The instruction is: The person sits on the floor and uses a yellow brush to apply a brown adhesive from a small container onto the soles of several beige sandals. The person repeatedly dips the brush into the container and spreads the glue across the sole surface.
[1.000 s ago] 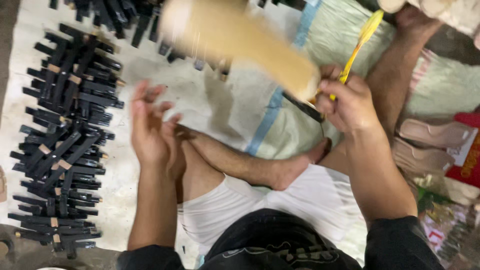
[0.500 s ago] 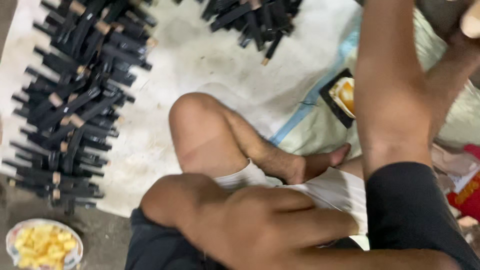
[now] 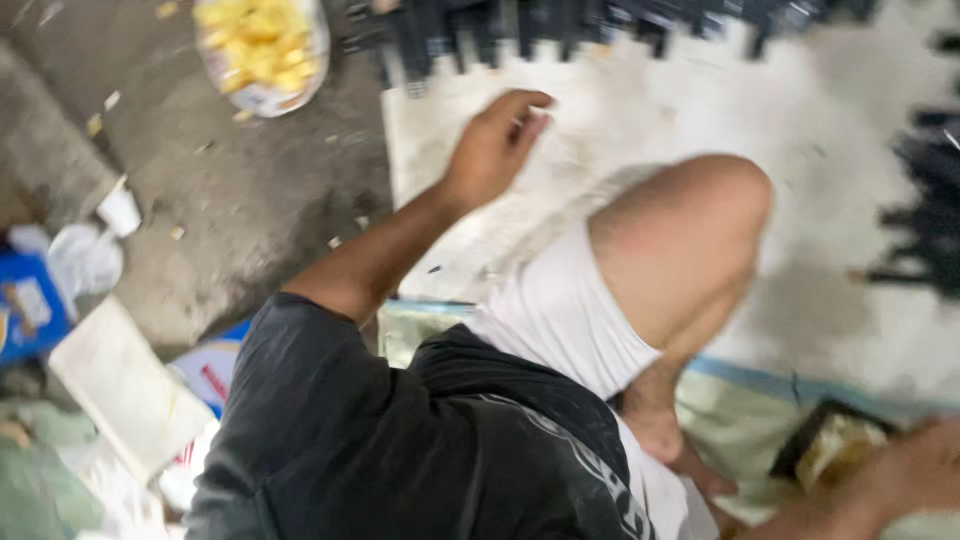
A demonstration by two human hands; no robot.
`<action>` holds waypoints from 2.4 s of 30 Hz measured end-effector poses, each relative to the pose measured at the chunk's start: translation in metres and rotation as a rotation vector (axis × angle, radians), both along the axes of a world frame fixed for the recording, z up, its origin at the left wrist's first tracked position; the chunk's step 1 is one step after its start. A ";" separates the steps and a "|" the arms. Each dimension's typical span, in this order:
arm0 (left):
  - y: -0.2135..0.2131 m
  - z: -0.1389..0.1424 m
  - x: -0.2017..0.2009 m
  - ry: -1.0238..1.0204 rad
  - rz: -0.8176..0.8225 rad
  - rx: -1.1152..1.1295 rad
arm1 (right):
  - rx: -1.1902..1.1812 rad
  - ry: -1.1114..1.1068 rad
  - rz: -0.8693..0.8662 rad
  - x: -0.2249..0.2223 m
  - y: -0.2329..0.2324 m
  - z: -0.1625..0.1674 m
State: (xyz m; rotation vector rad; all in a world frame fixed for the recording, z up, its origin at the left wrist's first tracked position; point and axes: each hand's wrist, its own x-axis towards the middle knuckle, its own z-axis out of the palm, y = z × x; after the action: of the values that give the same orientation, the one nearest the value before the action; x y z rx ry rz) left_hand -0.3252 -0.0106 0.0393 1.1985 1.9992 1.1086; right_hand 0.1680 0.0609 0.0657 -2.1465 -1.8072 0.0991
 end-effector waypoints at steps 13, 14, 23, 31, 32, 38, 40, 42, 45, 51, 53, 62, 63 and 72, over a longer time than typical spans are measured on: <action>-0.142 0.058 -0.212 0.720 0.490 -0.462 | 0.072 0.147 -0.013 0.003 -0.087 -0.032; -0.140 0.058 -0.212 0.714 0.387 -0.499 | 0.068 0.158 -0.017 0.001 -0.088 -0.031; -0.144 0.047 -0.214 0.883 0.271 -0.503 | 0.155 0.158 -0.030 0.001 -0.101 -0.010; -0.056 0.092 -0.069 -0.168 -0.046 0.441 | 0.268 0.225 -0.084 0.023 -0.071 -0.008; -0.039 0.102 -0.034 -0.159 -0.173 0.462 | 0.282 0.140 -0.046 0.028 -0.069 -0.007; 0.031 0.201 0.171 -0.986 -1.412 0.881 | 0.449 0.480 -0.084 0.075 -0.112 -0.004; 0.050 0.224 0.219 -1.189 -1.617 0.950 | 0.492 0.526 -0.108 0.095 -0.144 -0.003; 0.048 0.229 0.255 -1.279 -1.749 0.862 | 0.484 0.641 -0.258 0.113 -0.168 -0.006; 0.022 0.192 0.296 -1.325 -1.428 0.505 | 0.465 0.715 -0.376 0.121 -0.224 0.007; -0.048 0.084 0.417 -1.333 -0.943 -0.593 | 0.483 0.496 -0.399 0.069 -0.232 0.028; -0.082 0.069 0.435 -1.391 -0.860 -0.938 | 0.528 0.767 -0.246 0.059 -0.224 0.023; -0.079 -0.015 0.355 -0.983 -1.374 -1.002 | 0.452 0.290 -0.707 0.142 -0.309 0.008; -0.077 -0.019 0.357 -0.912 -1.397 -0.984 | 0.480 0.376 -0.781 0.148 -0.332 0.005; -0.106 0.035 0.428 -0.748 -1.689 -0.890 | -0.089 0.221 -1.141 0.171 -0.529 -0.001</action>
State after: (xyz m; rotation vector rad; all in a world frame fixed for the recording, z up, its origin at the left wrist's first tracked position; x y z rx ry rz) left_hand 0.1030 -0.1170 0.0739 1.1116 0.2947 -0.2491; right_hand 0.3388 -0.4677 0.0651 -2.7363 -0.2953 0.1262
